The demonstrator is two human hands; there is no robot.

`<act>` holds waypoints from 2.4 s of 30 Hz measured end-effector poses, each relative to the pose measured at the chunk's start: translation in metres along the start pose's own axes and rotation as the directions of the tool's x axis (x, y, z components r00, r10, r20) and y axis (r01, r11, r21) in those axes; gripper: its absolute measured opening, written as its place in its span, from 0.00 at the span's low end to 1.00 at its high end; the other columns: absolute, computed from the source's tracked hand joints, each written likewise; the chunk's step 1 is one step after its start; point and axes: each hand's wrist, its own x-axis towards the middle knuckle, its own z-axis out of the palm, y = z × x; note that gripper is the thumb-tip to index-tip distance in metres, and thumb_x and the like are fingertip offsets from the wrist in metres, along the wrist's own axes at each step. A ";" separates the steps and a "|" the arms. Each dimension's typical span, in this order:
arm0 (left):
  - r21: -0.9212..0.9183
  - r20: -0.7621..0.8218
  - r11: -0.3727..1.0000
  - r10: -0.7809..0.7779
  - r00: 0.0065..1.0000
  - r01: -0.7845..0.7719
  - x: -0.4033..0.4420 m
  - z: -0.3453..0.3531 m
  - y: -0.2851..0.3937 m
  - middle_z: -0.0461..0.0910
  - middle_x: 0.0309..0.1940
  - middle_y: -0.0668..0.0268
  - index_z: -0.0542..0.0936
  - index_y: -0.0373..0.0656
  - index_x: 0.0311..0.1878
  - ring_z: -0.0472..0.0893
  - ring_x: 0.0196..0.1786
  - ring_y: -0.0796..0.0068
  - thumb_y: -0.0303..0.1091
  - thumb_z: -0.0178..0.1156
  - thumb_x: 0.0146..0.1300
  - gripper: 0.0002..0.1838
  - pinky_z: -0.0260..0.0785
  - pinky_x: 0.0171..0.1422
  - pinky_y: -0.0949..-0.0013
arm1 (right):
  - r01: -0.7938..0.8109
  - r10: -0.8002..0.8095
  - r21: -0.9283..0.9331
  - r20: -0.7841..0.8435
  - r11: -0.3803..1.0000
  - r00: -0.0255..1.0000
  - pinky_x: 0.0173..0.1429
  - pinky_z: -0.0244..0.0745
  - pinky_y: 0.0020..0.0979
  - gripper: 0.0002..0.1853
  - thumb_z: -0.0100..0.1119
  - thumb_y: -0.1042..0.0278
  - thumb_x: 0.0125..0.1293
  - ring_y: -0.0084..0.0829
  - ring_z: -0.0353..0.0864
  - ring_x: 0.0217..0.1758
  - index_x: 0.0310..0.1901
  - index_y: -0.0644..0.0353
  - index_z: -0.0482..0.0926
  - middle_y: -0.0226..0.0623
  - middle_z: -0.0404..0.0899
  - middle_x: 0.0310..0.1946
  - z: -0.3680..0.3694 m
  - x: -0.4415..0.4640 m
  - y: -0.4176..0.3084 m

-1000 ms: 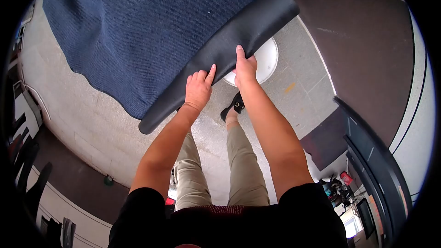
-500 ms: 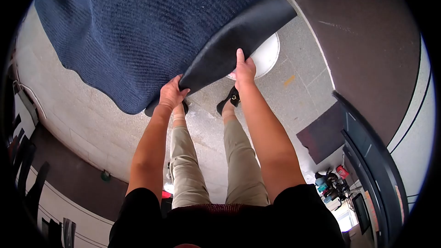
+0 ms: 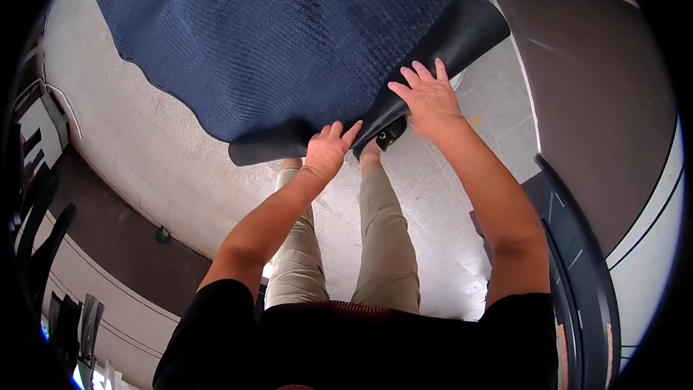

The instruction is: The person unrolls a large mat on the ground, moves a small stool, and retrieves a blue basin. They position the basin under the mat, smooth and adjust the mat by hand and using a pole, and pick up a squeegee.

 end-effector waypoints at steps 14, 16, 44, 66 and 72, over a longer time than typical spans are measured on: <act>-0.092 0.027 0.975 -0.201 0.979 0.203 0.002 0.019 0.023 0.69 0.39 0.66 0.71 0.56 0.57 0.76 0.41 0.69 0.27 0.57 0.49 0.28 0.74 0.38 0.68 | 0.192 -0.193 0.014 0.066 0.981 0.979 0.73 0.36 0.46 0.47 0.70 0.62 0.45 0.39 0.44 0.73 0.67 0.46 0.54 0.41 0.51 0.68 0.028 -0.017 -0.024; -0.097 0.018 0.970 -0.224 0.974 0.225 0.001 0.028 0.020 0.70 0.39 0.66 0.72 0.53 0.54 0.76 0.41 0.68 0.27 0.56 0.49 0.25 0.74 0.38 0.68 | 0.244 -0.245 -0.043 -0.032 0.969 0.969 0.73 0.39 0.44 0.39 0.60 0.66 0.54 0.38 0.55 0.69 0.67 0.48 0.54 0.42 0.62 0.62 0.059 0.004 -0.059; -0.382 0.554 0.876 -0.036 0.832 0.293 -0.118 0.009 -0.165 0.80 0.41 0.66 0.77 0.50 0.49 0.77 0.50 0.64 0.58 0.66 0.42 0.32 0.70 0.51 0.61 | 0.451 -0.438 0.103 -0.125 0.887 0.890 0.59 0.63 0.40 0.26 0.56 0.84 0.43 0.41 0.71 0.52 0.49 0.56 0.75 0.37 0.75 0.46 0.084 0.007 -0.075; -0.199 0.209 0.938 -0.243 0.947 0.284 -0.172 -0.016 -0.053 0.80 0.36 0.68 0.79 0.49 0.35 0.81 0.42 0.69 0.27 0.55 0.52 0.07 0.74 0.43 0.70 | -0.083 0.088 -0.103 0.049 0.991 0.995 0.59 0.66 0.38 0.22 0.67 0.68 0.48 0.36 0.64 0.62 0.47 0.51 0.70 0.34 0.69 0.51 0.060 -0.009 -0.073; -0.027 0.137 0.995 -0.090 0.987 0.094 -0.082 -0.118 -0.094 0.80 0.32 0.69 0.78 0.51 0.30 0.82 0.38 0.71 0.28 0.57 0.50 0.05 0.74 0.38 0.70 | -0.254 0.252 -0.094 -0.030 0.963 0.967 0.54 0.65 0.38 0.18 0.67 0.59 0.50 0.34 0.71 0.50 0.39 0.53 0.72 0.33 0.75 0.41 0.046 0.005 -0.057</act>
